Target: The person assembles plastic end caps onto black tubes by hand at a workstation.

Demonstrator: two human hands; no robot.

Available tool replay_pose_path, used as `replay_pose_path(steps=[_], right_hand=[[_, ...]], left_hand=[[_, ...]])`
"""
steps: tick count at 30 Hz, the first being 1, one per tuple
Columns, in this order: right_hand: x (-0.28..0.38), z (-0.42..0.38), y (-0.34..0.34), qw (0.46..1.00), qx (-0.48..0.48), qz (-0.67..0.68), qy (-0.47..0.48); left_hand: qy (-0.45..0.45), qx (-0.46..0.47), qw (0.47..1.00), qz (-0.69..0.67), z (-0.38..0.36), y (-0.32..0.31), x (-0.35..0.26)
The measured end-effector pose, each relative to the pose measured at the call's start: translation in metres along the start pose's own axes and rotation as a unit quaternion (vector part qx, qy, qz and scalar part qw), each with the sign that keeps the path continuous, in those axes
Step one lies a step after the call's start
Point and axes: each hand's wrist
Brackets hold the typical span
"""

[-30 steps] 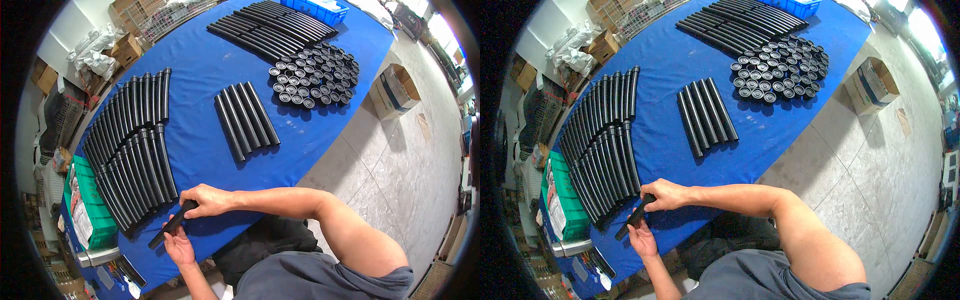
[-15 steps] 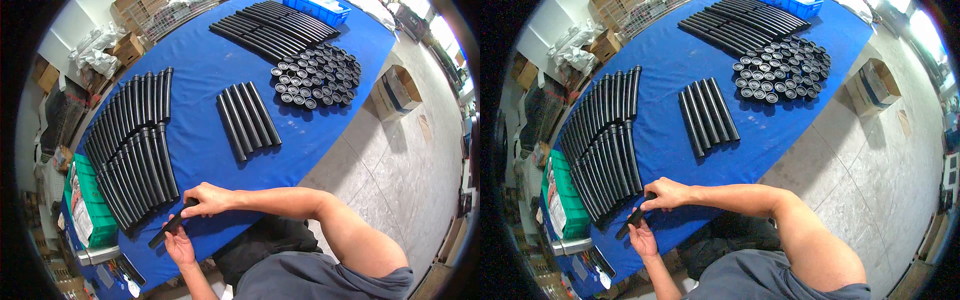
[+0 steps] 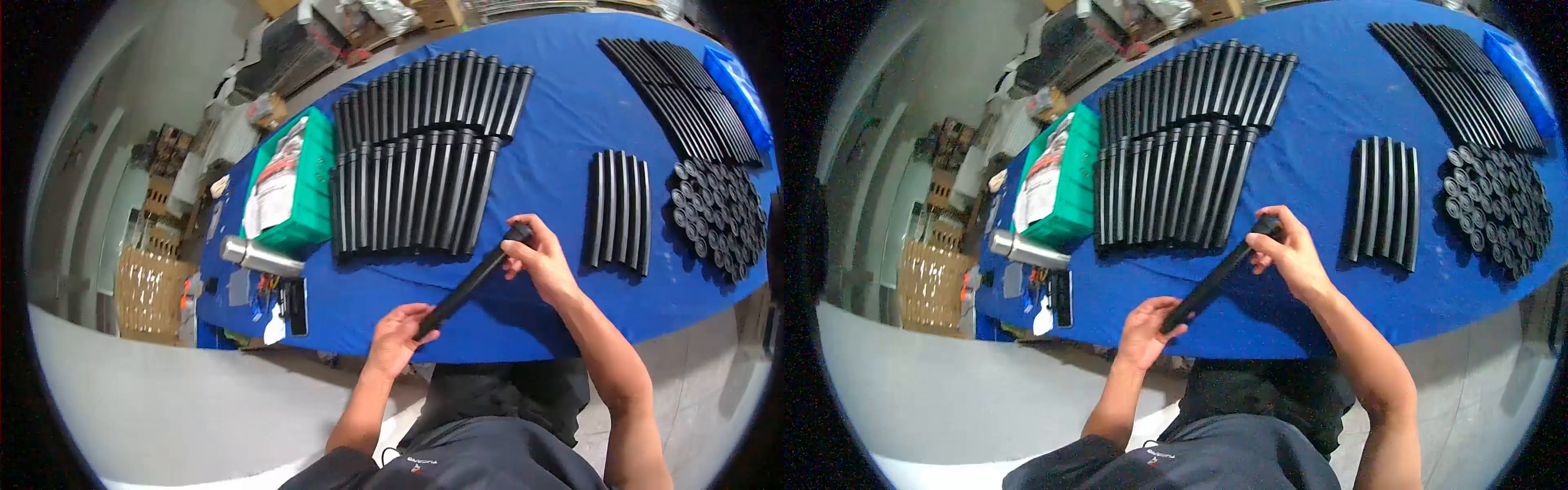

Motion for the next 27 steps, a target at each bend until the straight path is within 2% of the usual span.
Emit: replay_pose_path(steps=[2, 3, 5, 8, 10, 13, 17, 18, 19, 21, 23, 27], right_hand=[[-0.003, 0.002, 0.000, 0.999, 0.016, -0.026, 0.012], [-0.004, 0.003, -0.002, 0.999, 0.022, -0.040, 0.020], [-0.006, -0.001, -0.004, 0.995, 0.045, -0.075, 0.036], [-0.008, 0.003, 0.002, 0.990, 0.076, -0.108, 0.057], [-0.007, 0.003, 0.005, 0.987, 0.094, -0.116, 0.055], [-0.005, 0.000, 0.001, 0.995, 0.060, -0.052, 0.056], [-0.006, 0.004, 0.006, 0.993, 0.069, -0.086, 0.043], [-0.006, 0.004, 0.006, 0.992, 0.074, -0.088, 0.041], [-0.007, 0.004, 0.006, 0.992, 0.079, -0.090, 0.039], [-0.009, 0.005, 0.007, 0.991, 0.079, -0.103, 0.032], [-0.008, 0.005, 0.008, 0.990, 0.080, -0.113, 0.024], [-0.009, 0.006, 0.009, 0.991, 0.080, -0.104, 0.026]], left_hand=[[0.063, 0.033, 0.989, 0.132, 0.003, -0.029, -0.007], [0.064, 0.038, 0.979, 0.192, 0.006, -0.044, -0.008], [0.032, 0.122, 0.928, 0.350, 0.014, -0.067, -0.002], [-0.059, 0.124, 0.858, 0.496, 0.023, -0.077, 0.018], [-0.153, 0.117, 0.816, 0.545, 0.026, -0.084, 0.020], [-0.276, 0.101, 0.750, 0.593, 0.039, -0.088, 0.002], [-0.359, 0.025, 0.596, 0.718, 0.093, -0.069, -0.047], [-0.406, 0.009, 0.566, 0.718, 0.113, -0.058, -0.054], [-0.326, -0.013, 0.555, 0.765, 0.122, -0.065, -0.069], [-0.293, 0.005, 0.488, 0.822, 0.152, -0.053, -0.085], [-0.237, 0.001, 0.453, 0.859, 0.176, -0.044, -0.093], [-0.215, 0.007, 0.411, 0.886, 0.209, -0.022, -0.094]])
Point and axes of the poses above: each hand's wrist, its own z-axis towards the middle knuckle, its own y-axis out of the back of the hand, x = y × z, and after that the axes turned 13 degrees about -y, right-handed
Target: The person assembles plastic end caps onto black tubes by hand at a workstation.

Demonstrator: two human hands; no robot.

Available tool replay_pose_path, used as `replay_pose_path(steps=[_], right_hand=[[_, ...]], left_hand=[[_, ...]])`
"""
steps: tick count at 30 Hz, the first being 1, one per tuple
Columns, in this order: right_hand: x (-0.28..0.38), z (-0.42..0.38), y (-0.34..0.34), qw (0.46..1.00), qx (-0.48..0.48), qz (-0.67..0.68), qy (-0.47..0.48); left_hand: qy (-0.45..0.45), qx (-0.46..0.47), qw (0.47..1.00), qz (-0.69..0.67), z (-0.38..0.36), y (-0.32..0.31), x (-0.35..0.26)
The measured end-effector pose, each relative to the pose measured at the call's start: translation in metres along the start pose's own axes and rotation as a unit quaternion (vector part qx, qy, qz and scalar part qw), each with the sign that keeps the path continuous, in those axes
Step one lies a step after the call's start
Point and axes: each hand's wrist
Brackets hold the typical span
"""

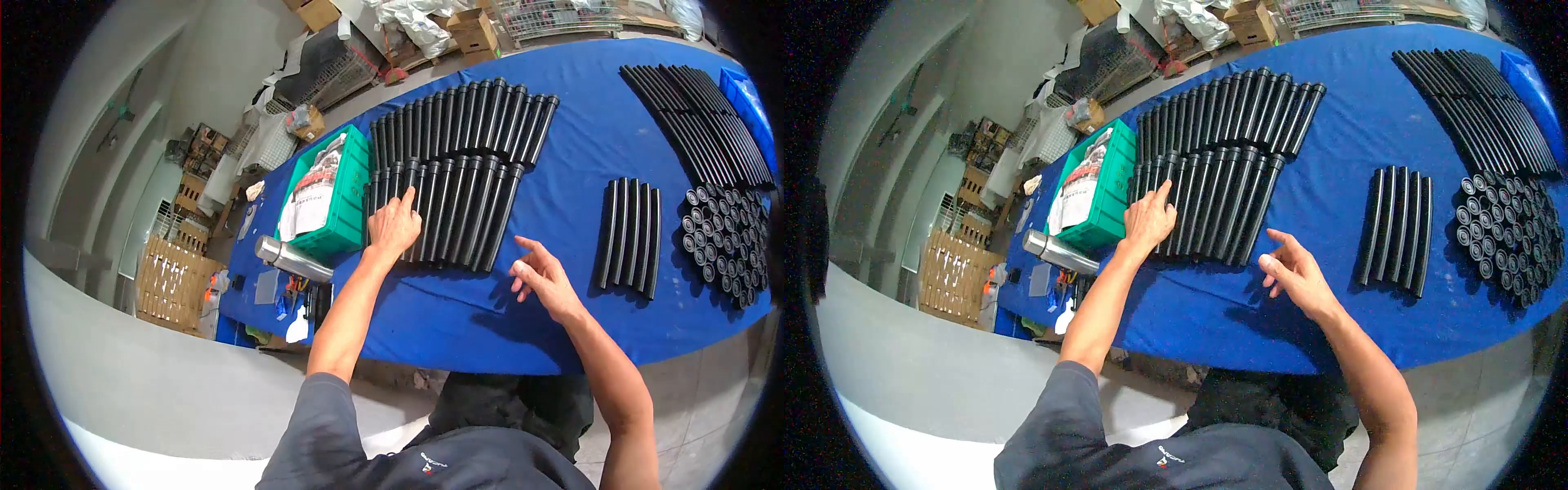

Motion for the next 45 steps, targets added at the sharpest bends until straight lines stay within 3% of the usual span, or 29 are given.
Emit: replay_pose_path(steps=[17, 26, 33, 37, 45], right_hand=[[0.003, -0.003, -0.003, 1.000, -0.002, 0.007, -0.015], [-0.001, 0.000, -0.004, 1.000, -0.014, 0.004, 0.000], [-0.005, 0.001, -0.003, 1.000, -0.020, -0.007, -0.011], [-0.004, 0.002, -0.004, 0.999, -0.027, -0.014, -0.010], [-0.007, 0.003, -0.004, 0.999, -0.028, -0.009, -0.014]], left_hand=[[0.022, 0.045, 0.998, 0.025, 0.007, -0.011, 0.003], [0.040, 0.016, 0.999, 0.020, -0.004, -0.014, 0.004], [0.061, -0.043, 0.997, -0.013, -0.031, 0.004, -0.008], [0.021, -0.125, 0.991, -0.041, -0.063, 0.006, -0.014], [0.024, -0.223, 0.961, -0.165, -0.140, 0.011, -0.044]])
Point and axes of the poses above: each hand's wrist, its own z-axis towards the middle knuckle, its own y-axis out of the back of the hand, x = y × z, and after that the axes turned 13 degrees about -y, right-handed
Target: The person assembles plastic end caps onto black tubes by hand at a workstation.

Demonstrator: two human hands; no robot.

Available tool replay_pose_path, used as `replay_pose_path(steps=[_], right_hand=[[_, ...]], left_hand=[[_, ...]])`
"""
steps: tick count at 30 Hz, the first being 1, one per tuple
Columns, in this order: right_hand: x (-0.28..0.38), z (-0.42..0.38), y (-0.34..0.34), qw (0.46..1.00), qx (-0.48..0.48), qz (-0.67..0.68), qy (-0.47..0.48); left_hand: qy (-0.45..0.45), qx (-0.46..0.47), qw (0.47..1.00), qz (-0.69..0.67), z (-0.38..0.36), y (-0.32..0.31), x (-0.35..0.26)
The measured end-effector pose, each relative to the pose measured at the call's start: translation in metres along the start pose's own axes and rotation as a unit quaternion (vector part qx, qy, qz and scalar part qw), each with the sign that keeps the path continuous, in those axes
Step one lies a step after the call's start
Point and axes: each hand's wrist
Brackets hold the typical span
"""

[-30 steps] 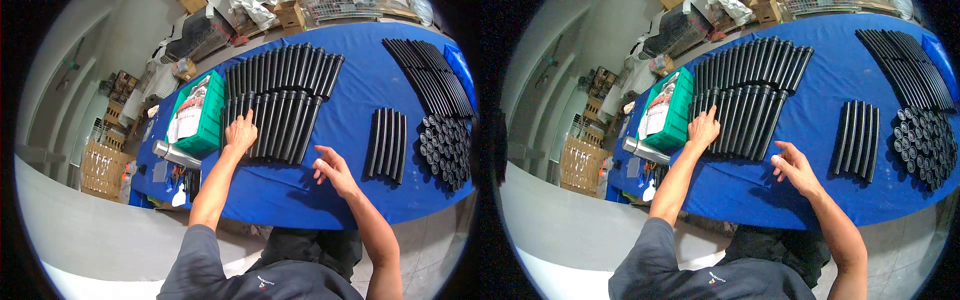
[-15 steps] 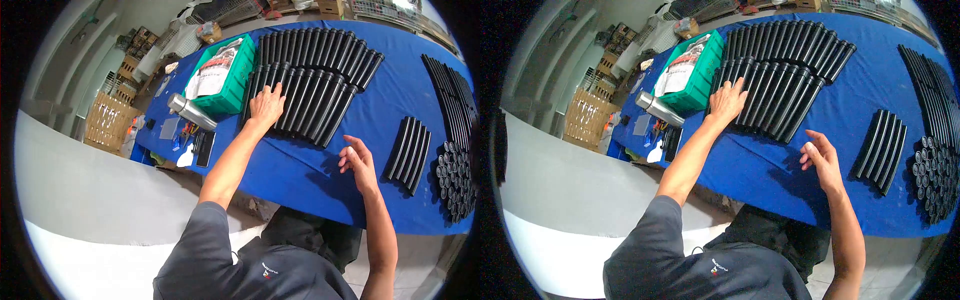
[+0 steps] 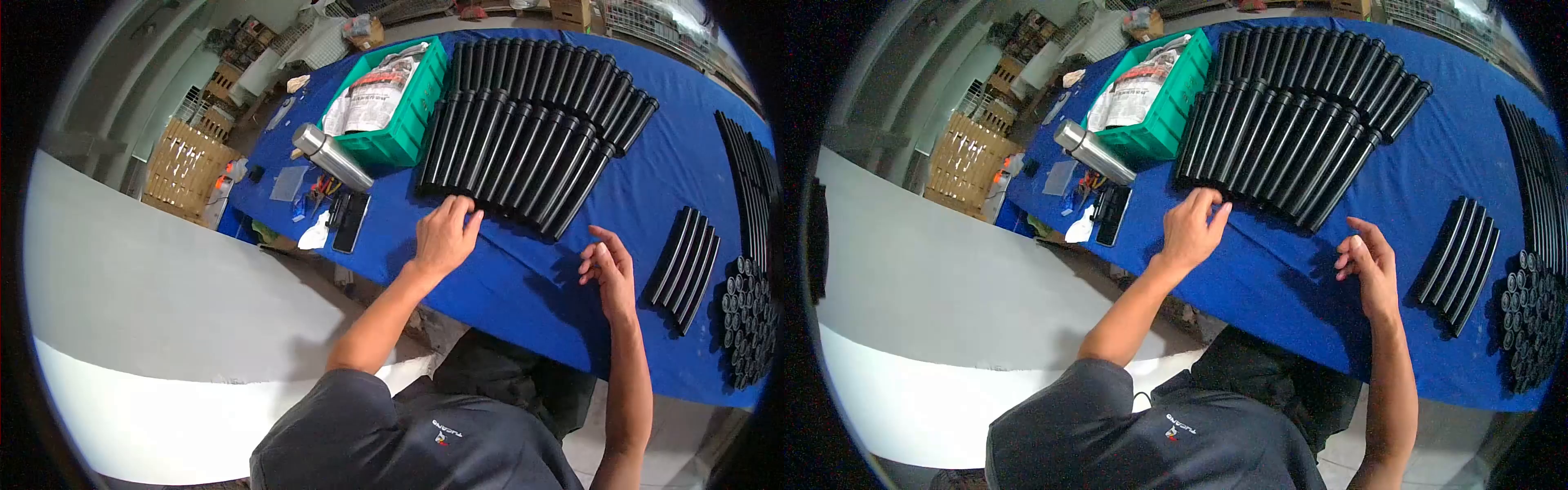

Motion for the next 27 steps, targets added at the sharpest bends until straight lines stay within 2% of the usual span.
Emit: replay_pose_path(steps=[2, 5, 10, 13, 16, 17, 19, 21, 22, 23, 25, 27], right_hand=[[-0.001, 0.000, 0.000, 1.000, -0.003, -0.003, 0.003], [-0.002, 0.001, 0.000, 1.000, -0.006, -0.003, 0.002], [-0.002, 0.001, -0.002, 1.000, -0.002, 0.000, 0.008], [-0.004, 0.002, 0.001, 1.000, -0.004, -0.016, 0.004], [-0.006, 0.002, 0.002, 0.999, -0.012, -0.039, 0.011], [-0.007, 0.001, 0.002, 0.998, -0.019, -0.051, 0.012], [-0.007, 0.000, 0.001, 0.998, -0.030, -0.061, 0.013], [-0.007, -0.001, 0.001, 0.997, -0.037, -0.060, 0.012], [-0.007, -0.002, 0.001, 0.997, -0.032, -0.063, 0.011], [-0.007, -0.002, 0.001, 0.997, -0.029, -0.065, 0.011], [-0.007, -0.001, 0.001, 0.997, -0.026, -0.064, 0.014], [-0.008, -0.001, 0.001, 0.998, -0.023, -0.063, 0.015]], left_hand=[[0.030, -0.011, 0.999, -0.042, -0.020, 0.004, -0.007], [0.021, 0.025, 0.999, -0.030, -0.046, 0.010, -0.015], [0.037, 0.034, 0.995, -0.090, -0.081, 0.014, -0.024], [0.048, 0.026, 0.990, -0.128, -0.101, 0.005, -0.020], [0.100, 0.017, 0.978, -0.182, -0.106, 0.009, -0.018], [0.100, -0.009, 0.982, -0.162, -0.101, 0.019, -0.015], [0.113, -0.043, 0.989, -0.085, -0.093, 0.043, 0.014], [0.182, -0.074, 0.980, 0.014, -0.090, 0.071, 0.068], [0.181, -0.085, 0.978, 0.051, -0.095, 0.083, 0.105], [0.246, -0.079, 0.965, 0.044, -0.102, 0.094, 0.137], [0.271, 0.029, 0.939, 0.212, -0.124, 0.110, 0.199], [0.276, 0.109, 0.929, 0.222, -0.137, 0.119, 0.228]])
Point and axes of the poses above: each hand's wrist, its own z-axis towards the middle knuckle, its own y-axis out of the back of the hand, x = y × z, and after that the axes turned 13 degrees about -y, right-handed
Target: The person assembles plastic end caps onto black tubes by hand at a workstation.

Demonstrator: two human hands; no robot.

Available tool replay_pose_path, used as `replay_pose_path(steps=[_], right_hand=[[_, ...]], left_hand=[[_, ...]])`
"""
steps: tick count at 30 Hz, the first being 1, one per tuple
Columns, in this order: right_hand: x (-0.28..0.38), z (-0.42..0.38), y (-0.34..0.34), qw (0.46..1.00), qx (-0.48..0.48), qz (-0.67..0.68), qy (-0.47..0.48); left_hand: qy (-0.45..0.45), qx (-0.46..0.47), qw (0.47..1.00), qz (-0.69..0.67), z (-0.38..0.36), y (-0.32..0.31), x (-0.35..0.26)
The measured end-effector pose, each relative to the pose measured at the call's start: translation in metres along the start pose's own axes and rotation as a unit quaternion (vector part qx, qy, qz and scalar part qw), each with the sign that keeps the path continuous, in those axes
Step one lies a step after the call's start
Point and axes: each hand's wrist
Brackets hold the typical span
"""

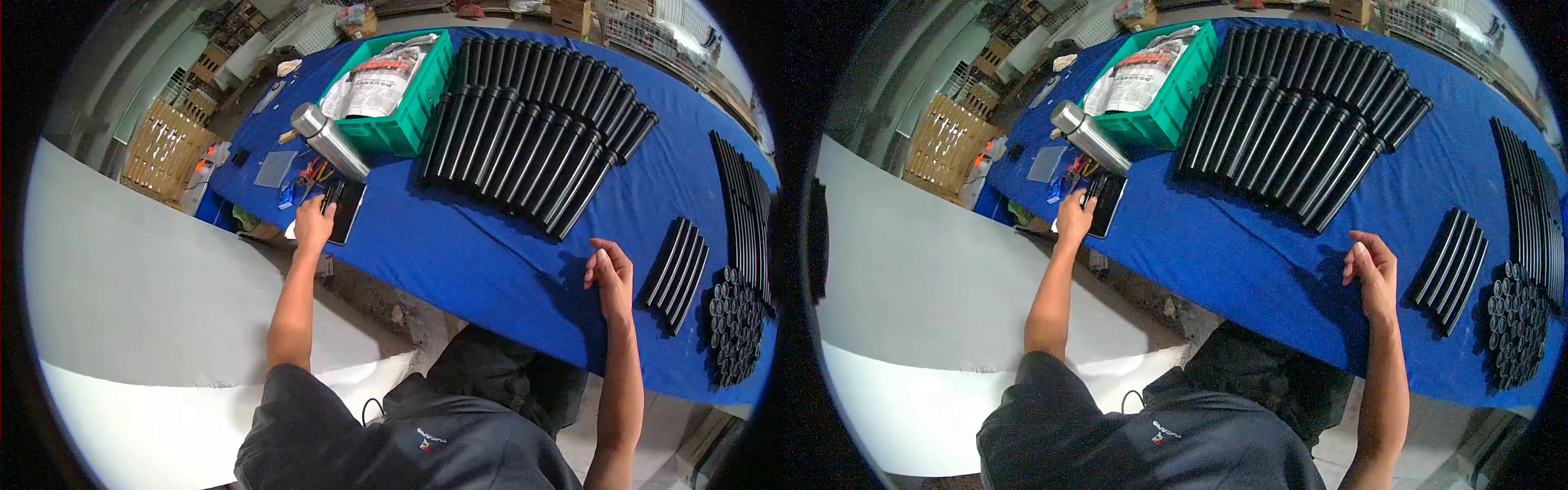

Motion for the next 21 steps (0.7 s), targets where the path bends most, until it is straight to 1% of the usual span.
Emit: replay_pose_path(steps=[2, 5, 6, 7, 8, 9, 10, 11, 12, 13, 14, 15, 16, 17, 18, 20, 21], right_hand=[[0.000, 0.000, 0.000, 1.000, -0.002, -0.004, 0.005], [-0.001, 0.001, 0.001, 1.000, -0.003, -0.009, 0.012], [0.000, 0.000, 0.001, 1.000, -0.007, -0.011, 0.013], [0.005, -0.002, -0.002, 1.000, -0.021, -0.012, -0.010], [0.007, -0.003, -0.002, 1.000, -0.013, 0.006, -0.015], [0.003, 0.000, 0.002, 0.999, -0.021, 0.001, -0.025], [0.007, -0.001, 0.000, 0.999, -0.017, 0.016, -0.040], [0.006, 0.001, 0.003, 1.000, -0.005, 0.003, -0.029], [0.007, -0.001, 0.003, 0.999, -0.008, 0.018, -0.033], [0.003, 0.001, 0.008, 1.000, 0.007, -0.005, -0.016], [0.004, 0.002, 0.009, 1.000, 0.004, -0.005, -0.021], [0.005, 0.000, 0.007, 1.000, 0.007, 0.000, -0.024], [0.008, -0.001, 0.005, 0.999, 0.006, 0.012, -0.031], [0.008, 0.000, 0.006, 0.999, 0.010, 0.010, -0.028], [0.005, 0.000, 0.007, 0.999, 0.018, 0.009, -0.029], [0.000, 0.002, 0.007, 1.000, -0.003, -0.011, -0.011], [-0.002, 0.002, 0.005, 1.000, -0.007, -0.022, -0.003]], left_hand=[[0.021, 0.034, 0.999, 0.005, 0.000, -0.005, 0.006], [0.013, 0.016, 1.000, 0.007, -0.005, -0.018, 0.009], [0.014, 0.005, 1.000, -0.001, -0.004, -0.038, 0.030], [-0.029, -0.008, 0.999, -0.015, -0.004, -0.042, 0.038], [-0.055, -0.022, 0.998, -0.017, -0.004, -0.037, 0.030], [-0.039, -0.019, 0.998, -0.043, -0.004, -0.036, 0.029], [-0.021, -0.034, 0.999, -0.025, -0.004, -0.041, 0.035], [0.034, -0.028, 0.996, -0.074, -0.003, -0.045, 0.043], [0.051, -0.070, 0.994, -0.064, -0.009, -0.039, 0.037], [0.030, -0.081, 0.996, -0.032, -0.014, -0.014, 0.018], [-0.014, -0.148, 0.988, -0.032, -0.021, -0.018, 0.032], [-0.011, -0.148, 0.989, -0.008, -0.026, -0.007, 0.028], [0.009, -0.197, 0.980, -0.024, -0.033, 0.002, 0.009], [0.016, -0.207, 0.975, -0.082, -0.039, 0.015, -0.008], [0.047, -0.221, 0.958, -0.174, -0.045, 0.025, -0.027], [-0.001, -0.244, 0.913, -0.327, -0.058, 0.041, -0.070], [-0.027, -0.231, 0.879, -0.416, -0.064, 0.052, -0.098]])
Point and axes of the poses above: each hand's wrist, its own z-axis towards the middle knuckle, its own y-axis out of the back of the hand, x = y × z, and after that the axes turned 13 degrees about -y, right-handed
